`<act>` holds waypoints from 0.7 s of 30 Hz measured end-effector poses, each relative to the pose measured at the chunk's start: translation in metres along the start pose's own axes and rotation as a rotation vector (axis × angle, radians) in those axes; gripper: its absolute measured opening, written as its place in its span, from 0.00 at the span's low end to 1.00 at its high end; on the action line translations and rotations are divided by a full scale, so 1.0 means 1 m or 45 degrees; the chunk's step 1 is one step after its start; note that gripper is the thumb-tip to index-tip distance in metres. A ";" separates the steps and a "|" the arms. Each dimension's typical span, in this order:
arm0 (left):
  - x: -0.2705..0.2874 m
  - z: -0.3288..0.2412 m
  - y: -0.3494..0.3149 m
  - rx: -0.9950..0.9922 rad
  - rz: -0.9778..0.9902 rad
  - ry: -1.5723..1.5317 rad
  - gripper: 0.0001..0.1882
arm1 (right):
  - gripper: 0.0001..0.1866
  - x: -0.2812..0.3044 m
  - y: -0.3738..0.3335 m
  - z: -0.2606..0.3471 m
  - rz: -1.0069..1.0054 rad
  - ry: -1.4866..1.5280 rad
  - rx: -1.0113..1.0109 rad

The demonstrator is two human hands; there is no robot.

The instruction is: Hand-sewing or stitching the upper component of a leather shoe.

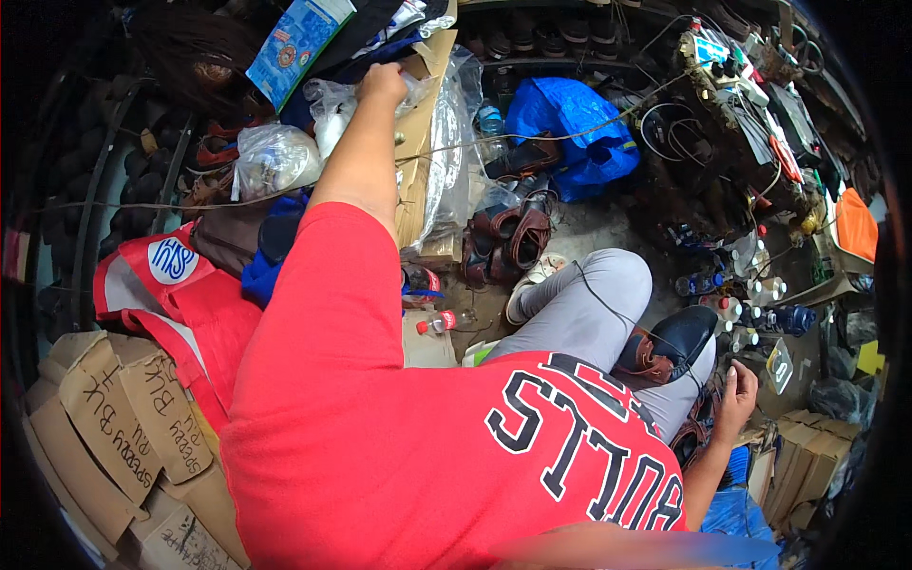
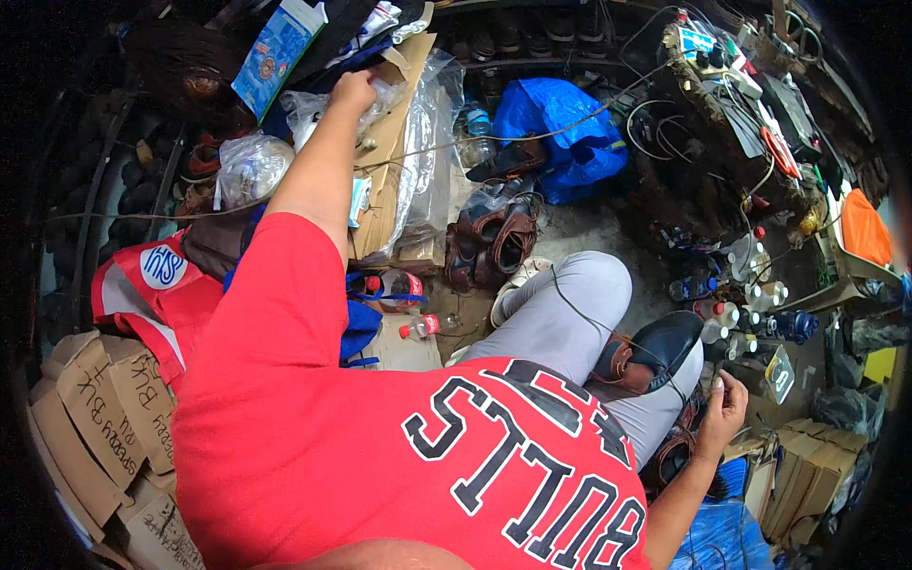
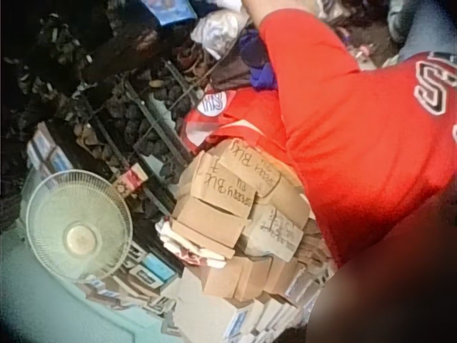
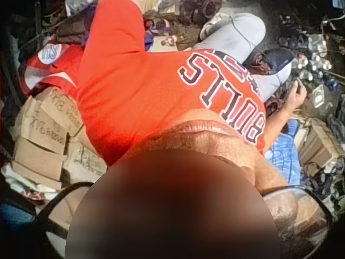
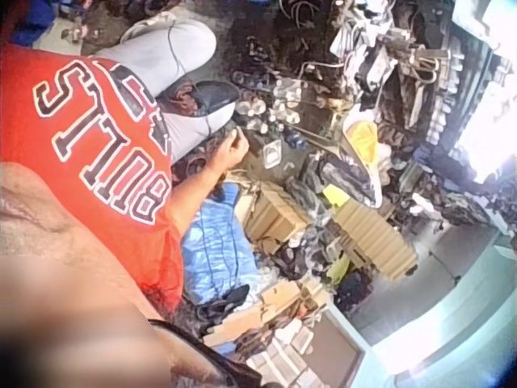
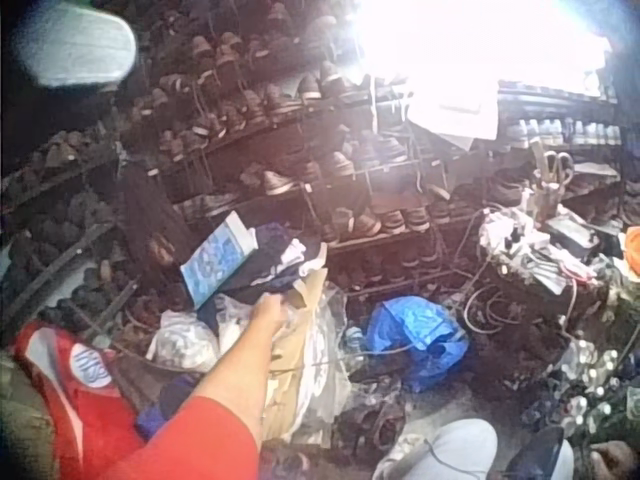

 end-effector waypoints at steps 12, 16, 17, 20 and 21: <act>0.062 -0.028 -0.042 -0.117 -0.497 -0.032 0.22 | 0.09 -0.005 -0.001 0.030 -0.144 -0.071 0.074; 0.064 -0.107 -0.090 -0.486 -0.649 -0.653 0.22 | 0.17 -0.034 -0.015 -0.007 -0.155 0.354 -0.366; 0.065 -0.141 -0.107 -0.533 -0.555 -0.737 0.22 | 0.19 -0.045 -0.021 -0.020 -0.148 0.454 -0.473; 0.079 -0.238 -0.140 -0.748 -0.449 -1.007 0.21 | 0.22 -0.060 -0.024 -0.006 -0.193 0.133 -0.117; 0.082 -0.269 -0.146 -0.800 -0.416 -1.083 0.20 | 0.22 -0.061 -0.023 -0.002 -0.206 0.117 -0.088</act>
Point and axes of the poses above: each hand's wrist, its own y-axis towards the middle knuckle, its own x-axis out of the back of the hand, z = x × y, the point moved 4 cm from there along y, towards the middle knuckle, and after that the axes turned 12 degrees about -z, right-handed, at the moved point
